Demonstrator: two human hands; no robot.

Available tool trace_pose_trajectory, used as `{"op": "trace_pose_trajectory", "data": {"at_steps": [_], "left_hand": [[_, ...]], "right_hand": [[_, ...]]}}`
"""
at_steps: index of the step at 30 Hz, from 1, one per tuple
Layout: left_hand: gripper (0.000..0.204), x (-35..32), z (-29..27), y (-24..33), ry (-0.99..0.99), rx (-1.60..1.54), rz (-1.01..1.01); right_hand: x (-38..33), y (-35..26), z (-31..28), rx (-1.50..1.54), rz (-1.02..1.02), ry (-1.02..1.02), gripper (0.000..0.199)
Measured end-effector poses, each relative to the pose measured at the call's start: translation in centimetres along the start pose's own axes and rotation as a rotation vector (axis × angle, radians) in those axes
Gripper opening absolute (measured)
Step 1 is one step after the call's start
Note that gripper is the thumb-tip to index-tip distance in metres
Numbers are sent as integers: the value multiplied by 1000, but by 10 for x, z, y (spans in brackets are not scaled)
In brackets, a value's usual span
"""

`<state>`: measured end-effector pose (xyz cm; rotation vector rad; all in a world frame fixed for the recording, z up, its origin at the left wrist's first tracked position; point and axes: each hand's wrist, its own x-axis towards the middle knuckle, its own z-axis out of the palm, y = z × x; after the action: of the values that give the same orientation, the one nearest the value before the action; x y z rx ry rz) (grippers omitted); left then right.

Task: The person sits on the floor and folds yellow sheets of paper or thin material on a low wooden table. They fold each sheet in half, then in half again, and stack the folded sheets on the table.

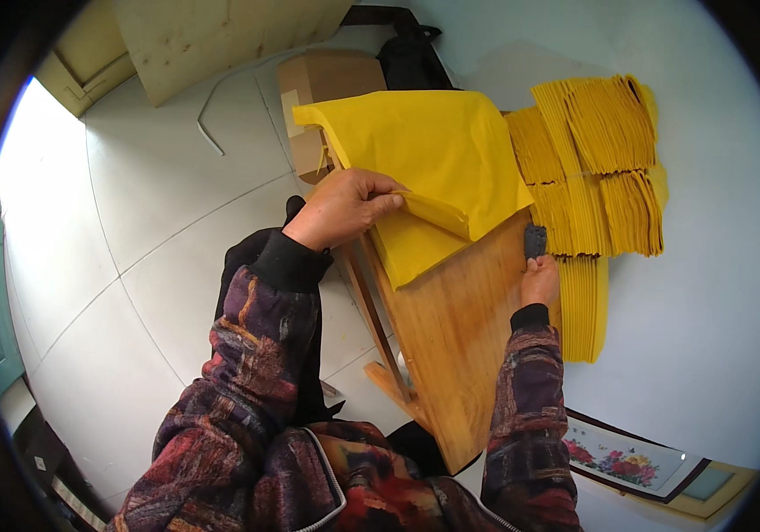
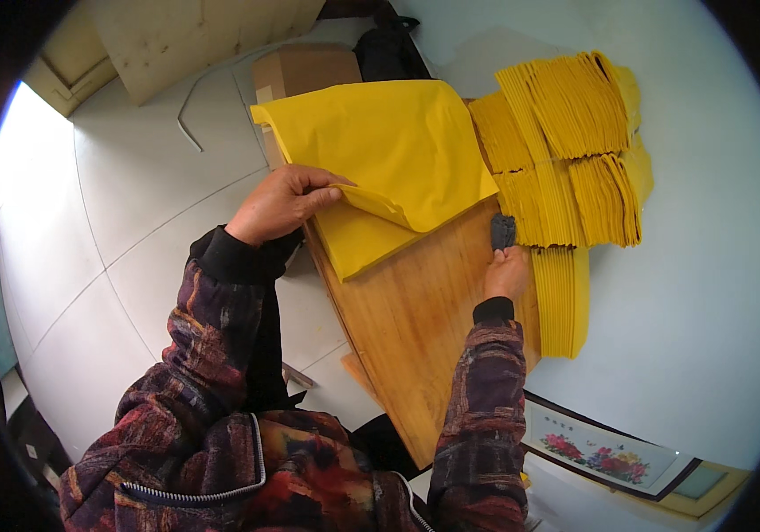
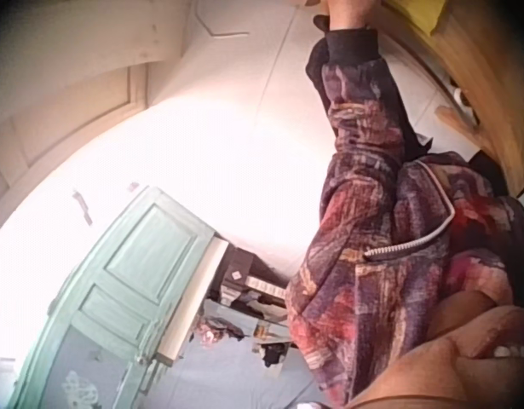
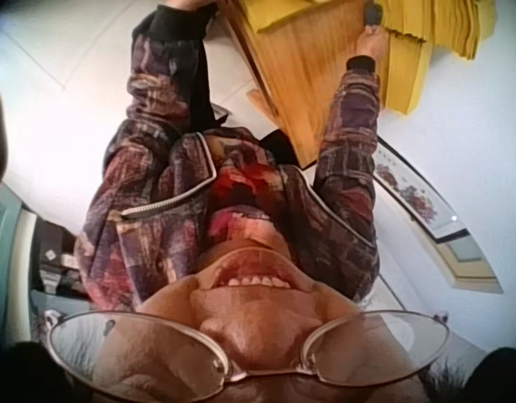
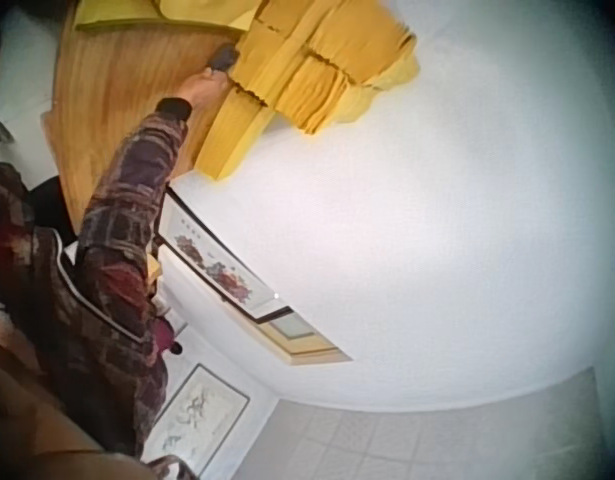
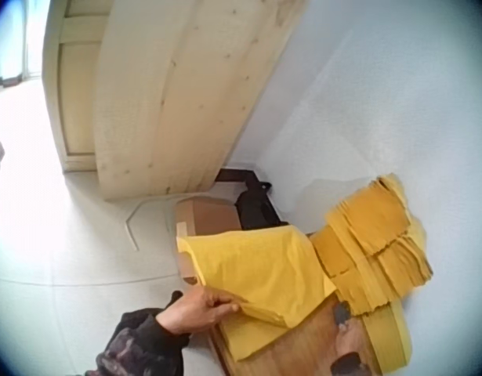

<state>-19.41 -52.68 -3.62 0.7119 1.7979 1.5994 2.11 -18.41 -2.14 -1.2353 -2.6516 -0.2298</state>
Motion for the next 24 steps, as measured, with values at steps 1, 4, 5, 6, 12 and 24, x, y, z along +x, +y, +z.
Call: {"op": "trace_pose_trajectory", "data": {"at_steps": [1,4,5,6,12,24], "left_hand": [[26,-1,0,0,3,-12,1],[26,-1,1,1,6,-32,2],[26,0,1,0,2,-33,0],[26,0,0,0,6,-2,15],[26,1,3,-4,12,-38,23],[23,1,4,-10,69,-51,116]], "right_hand": [[2,0,-3,-14,8,-17,15],[1,-6,-22,93,110,-137,15],[-4,-11,-30,159,63,-79,15],[-14,-20,-39,219,26,-29,14],[-119,-133,-69,567,-486,-58,28],[-137,-186,-68,557,-580,-77,21]]}}
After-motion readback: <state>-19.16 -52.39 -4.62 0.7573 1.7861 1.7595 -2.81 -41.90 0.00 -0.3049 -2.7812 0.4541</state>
